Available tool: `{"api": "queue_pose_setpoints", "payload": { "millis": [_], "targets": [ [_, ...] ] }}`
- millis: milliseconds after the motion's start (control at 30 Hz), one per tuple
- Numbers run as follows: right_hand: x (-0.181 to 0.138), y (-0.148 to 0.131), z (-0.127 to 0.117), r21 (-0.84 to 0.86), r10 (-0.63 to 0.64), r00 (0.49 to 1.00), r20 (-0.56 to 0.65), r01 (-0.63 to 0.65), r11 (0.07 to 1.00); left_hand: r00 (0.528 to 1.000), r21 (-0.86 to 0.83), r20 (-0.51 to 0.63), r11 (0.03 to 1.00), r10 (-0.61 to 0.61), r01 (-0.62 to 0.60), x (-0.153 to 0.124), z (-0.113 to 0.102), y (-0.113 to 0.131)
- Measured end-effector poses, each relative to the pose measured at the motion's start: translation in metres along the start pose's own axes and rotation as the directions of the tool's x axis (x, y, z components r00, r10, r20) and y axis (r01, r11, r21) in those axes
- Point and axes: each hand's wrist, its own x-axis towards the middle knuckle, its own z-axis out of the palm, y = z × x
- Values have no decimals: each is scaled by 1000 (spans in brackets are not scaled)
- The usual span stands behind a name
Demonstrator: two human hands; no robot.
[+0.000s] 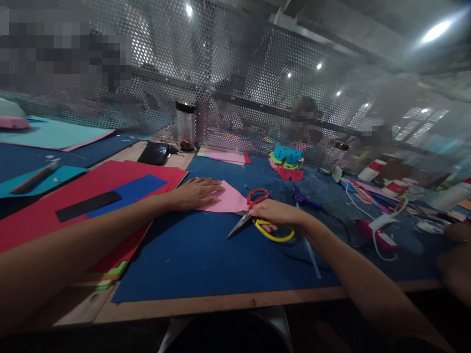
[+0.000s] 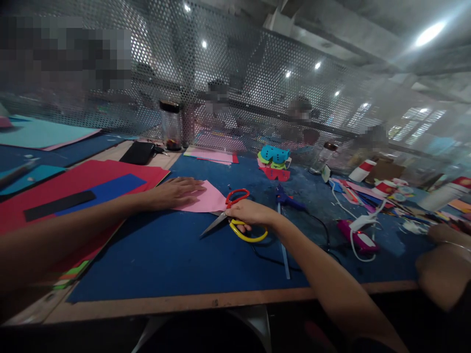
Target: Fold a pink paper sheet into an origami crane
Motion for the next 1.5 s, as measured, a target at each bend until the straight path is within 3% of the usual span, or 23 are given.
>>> {"api": "queue_pose_setpoints", "payload": {
  "millis": [1500],
  "targets": [
    [-2,-1,7,-43,-2,1000,-14,1,999,999,-67,35,998,22,-19,-3,-8,6]
  ]
}}
